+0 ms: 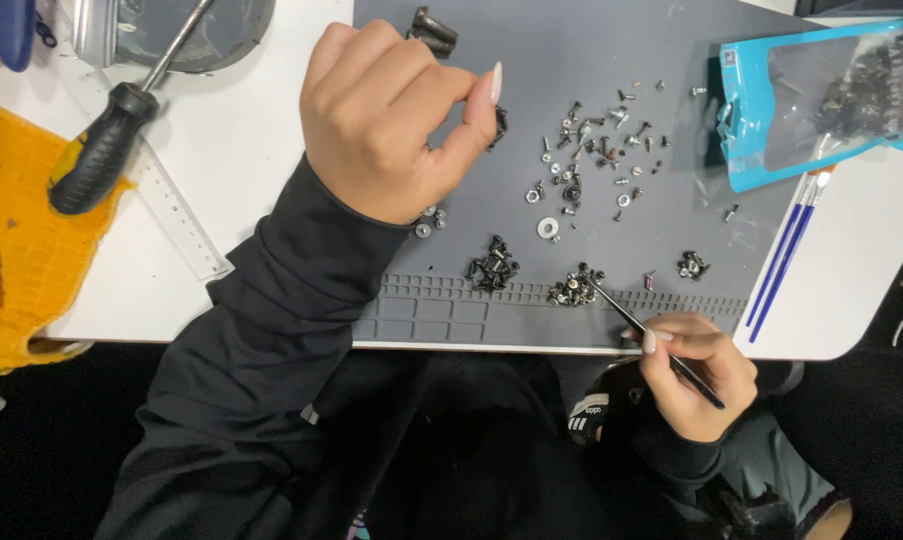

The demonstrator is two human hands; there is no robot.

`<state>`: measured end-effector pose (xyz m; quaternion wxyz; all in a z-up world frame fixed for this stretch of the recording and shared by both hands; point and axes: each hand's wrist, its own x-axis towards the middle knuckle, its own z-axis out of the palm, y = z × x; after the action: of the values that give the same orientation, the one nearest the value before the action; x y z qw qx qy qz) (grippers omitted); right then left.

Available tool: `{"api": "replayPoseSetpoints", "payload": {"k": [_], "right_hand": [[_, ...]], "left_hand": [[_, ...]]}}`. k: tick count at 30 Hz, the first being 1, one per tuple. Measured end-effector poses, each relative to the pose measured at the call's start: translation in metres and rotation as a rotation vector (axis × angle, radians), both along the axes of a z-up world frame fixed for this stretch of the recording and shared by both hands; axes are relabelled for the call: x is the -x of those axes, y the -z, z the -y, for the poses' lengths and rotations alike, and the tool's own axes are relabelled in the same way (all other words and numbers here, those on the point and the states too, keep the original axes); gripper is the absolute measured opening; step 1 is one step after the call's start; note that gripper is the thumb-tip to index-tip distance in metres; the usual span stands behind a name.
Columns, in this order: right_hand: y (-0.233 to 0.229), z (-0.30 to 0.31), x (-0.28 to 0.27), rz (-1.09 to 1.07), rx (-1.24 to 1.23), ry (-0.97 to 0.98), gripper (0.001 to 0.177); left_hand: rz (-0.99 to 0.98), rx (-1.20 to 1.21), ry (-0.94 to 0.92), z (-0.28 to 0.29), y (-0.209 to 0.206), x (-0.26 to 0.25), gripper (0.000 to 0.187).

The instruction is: The person uses tweezers to pick up and sort small screws and washers on a gray work mat. They move individual pieces between piles, occasionally using their left hand to steady or reposition items. The task continues throughout the clip without a visible final assembly or destination.

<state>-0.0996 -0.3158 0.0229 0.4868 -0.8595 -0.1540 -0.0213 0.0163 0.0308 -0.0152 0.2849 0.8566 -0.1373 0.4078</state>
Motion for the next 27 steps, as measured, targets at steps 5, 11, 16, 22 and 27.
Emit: {"api": "replayPoseSetpoints", "payload": {"k": [5,11,16,22,27], "right_hand": [[-0.002,0.001,0.005,0.011,0.014,0.007,0.019],[-0.005,0.008,0.007,0.018,-0.006,0.03,0.014],[0.005,0.0,0.005,0.091,-0.037,0.174,0.014],[0.021,-0.018,-0.009,0.025,0.012,0.404,0.002],[0.038,-0.035,-0.026,0.033,-0.106,0.468,0.01]], "left_hand": [[-0.013,0.007,0.027,-0.001,0.001,0.001,0.031],[-0.021,0.002,0.005,-0.001,0.003,0.003,0.034],[-0.023,-0.01,0.014,0.0,0.003,0.003,0.032],[-0.029,-0.018,0.012,0.002,0.005,0.003,0.03],[-0.044,-0.021,0.024,0.003,0.004,0.002,0.031]]}}
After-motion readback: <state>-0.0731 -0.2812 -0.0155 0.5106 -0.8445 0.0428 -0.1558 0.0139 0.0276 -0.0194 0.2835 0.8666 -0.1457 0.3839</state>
